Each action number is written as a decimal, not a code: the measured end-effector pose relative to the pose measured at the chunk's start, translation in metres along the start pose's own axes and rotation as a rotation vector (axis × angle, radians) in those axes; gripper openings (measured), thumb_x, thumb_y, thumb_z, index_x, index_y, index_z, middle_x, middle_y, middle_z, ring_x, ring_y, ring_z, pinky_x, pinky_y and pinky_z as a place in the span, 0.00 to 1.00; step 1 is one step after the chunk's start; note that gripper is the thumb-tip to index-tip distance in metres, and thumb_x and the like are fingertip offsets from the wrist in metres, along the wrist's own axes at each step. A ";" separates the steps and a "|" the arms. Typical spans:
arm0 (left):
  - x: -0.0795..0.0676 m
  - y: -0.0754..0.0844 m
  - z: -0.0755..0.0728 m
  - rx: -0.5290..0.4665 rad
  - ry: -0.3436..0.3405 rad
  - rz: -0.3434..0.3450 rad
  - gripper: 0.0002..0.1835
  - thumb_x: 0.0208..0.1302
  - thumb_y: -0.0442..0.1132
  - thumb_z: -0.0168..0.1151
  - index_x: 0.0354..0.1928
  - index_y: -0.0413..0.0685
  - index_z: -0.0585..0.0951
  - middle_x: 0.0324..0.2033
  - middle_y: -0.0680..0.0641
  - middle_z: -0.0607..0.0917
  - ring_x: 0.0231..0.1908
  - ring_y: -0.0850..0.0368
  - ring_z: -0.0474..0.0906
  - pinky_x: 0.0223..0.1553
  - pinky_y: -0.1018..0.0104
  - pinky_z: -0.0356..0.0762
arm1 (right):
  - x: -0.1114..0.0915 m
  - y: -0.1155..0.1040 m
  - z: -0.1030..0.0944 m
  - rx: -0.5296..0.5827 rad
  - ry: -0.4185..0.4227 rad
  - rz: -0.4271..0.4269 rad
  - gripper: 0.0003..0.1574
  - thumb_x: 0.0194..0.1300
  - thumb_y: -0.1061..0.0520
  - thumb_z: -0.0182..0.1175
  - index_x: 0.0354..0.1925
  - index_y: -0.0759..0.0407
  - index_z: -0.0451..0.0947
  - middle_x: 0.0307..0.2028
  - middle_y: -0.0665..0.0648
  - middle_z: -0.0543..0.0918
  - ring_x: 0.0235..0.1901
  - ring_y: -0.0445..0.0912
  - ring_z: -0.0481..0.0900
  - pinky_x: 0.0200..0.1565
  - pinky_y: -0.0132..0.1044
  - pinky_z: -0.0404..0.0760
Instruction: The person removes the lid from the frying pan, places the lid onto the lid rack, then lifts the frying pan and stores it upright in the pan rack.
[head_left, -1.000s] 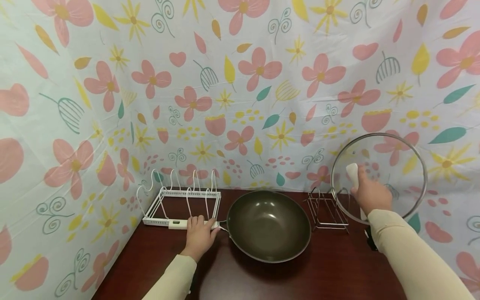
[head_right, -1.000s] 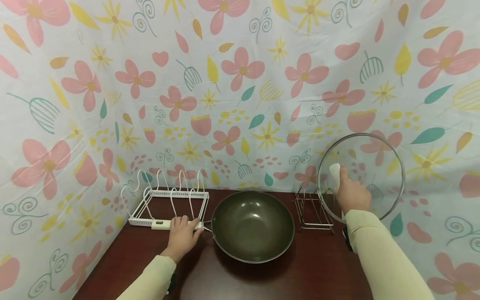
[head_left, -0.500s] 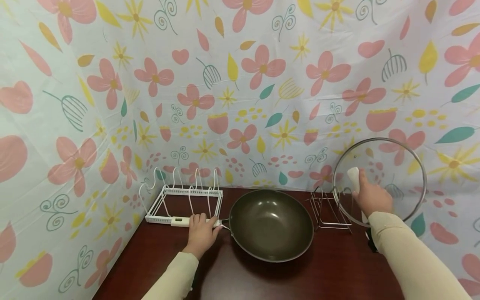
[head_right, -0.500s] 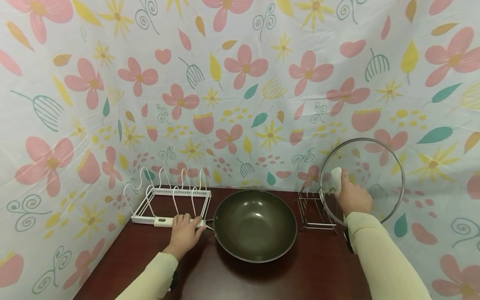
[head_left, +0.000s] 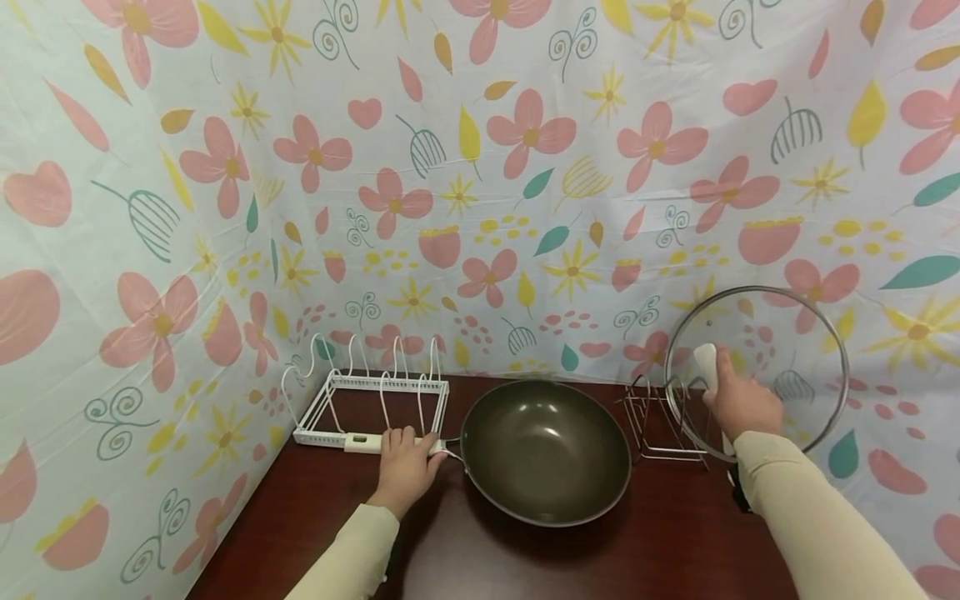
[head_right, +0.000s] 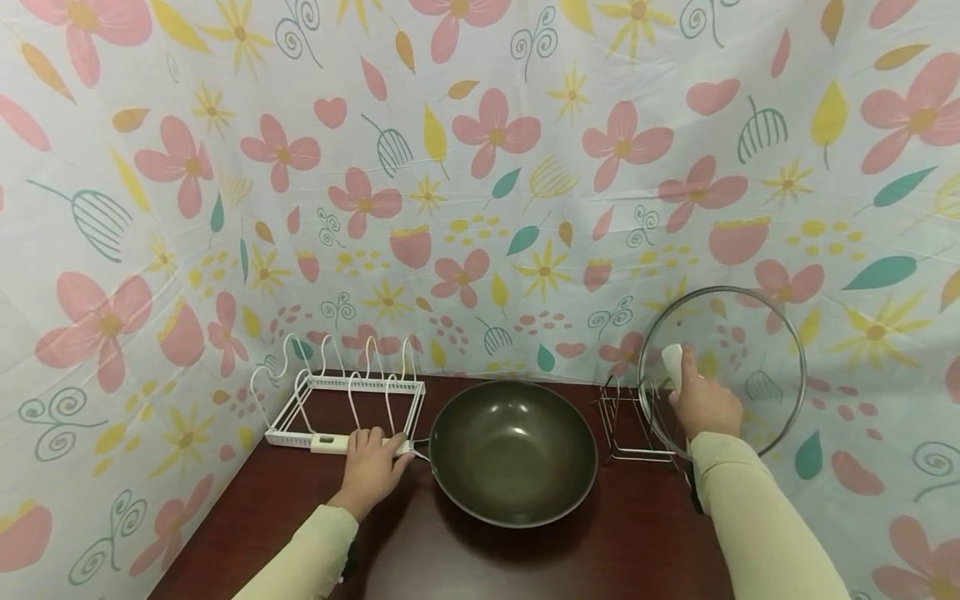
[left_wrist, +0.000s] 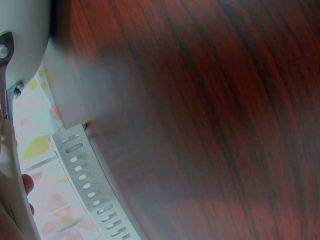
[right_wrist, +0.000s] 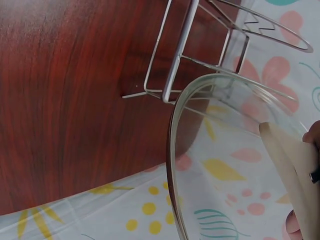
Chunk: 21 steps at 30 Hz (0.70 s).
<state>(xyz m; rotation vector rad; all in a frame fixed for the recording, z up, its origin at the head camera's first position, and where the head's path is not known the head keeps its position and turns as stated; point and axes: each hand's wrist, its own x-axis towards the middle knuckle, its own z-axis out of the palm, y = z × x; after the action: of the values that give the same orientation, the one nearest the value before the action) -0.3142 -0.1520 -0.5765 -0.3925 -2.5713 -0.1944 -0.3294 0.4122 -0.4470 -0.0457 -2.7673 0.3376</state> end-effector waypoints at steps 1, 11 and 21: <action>0.000 0.000 0.000 0.001 0.000 0.001 0.19 0.65 0.57 0.66 0.52 0.56 0.85 0.37 0.42 0.75 0.44 0.39 0.69 0.61 0.39 0.59 | 0.000 0.000 0.001 0.000 -0.002 0.001 0.60 0.65 0.52 0.65 0.80 0.53 0.37 0.22 0.72 0.76 0.16 0.61 0.73 0.14 0.51 0.68; -0.002 0.001 0.002 -0.004 0.070 0.028 0.19 0.61 0.55 0.69 0.49 0.54 0.85 0.34 0.42 0.74 0.41 0.39 0.68 0.58 0.39 0.60 | 0.002 0.006 0.011 0.007 -0.033 0.023 0.61 0.65 0.52 0.63 0.81 0.52 0.35 0.24 0.73 0.79 0.17 0.62 0.74 0.17 0.53 0.70; -0.001 0.002 -0.001 -0.002 0.031 0.010 0.19 0.63 0.55 0.68 0.50 0.54 0.85 0.35 0.42 0.74 0.43 0.40 0.68 0.60 0.39 0.59 | 0.005 0.010 0.015 0.011 -0.053 0.031 0.61 0.66 0.52 0.60 0.81 0.52 0.32 0.22 0.69 0.79 0.17 0.60 0.74 0.17 0.51 0.69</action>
<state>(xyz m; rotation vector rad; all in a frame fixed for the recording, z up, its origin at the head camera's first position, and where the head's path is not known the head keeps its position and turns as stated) -0.3128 -0.1507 -0.5762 -0.3998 -2.5382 -0.1977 -0.3393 0.4184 -0.4612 -0.0786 -2.8191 0.3675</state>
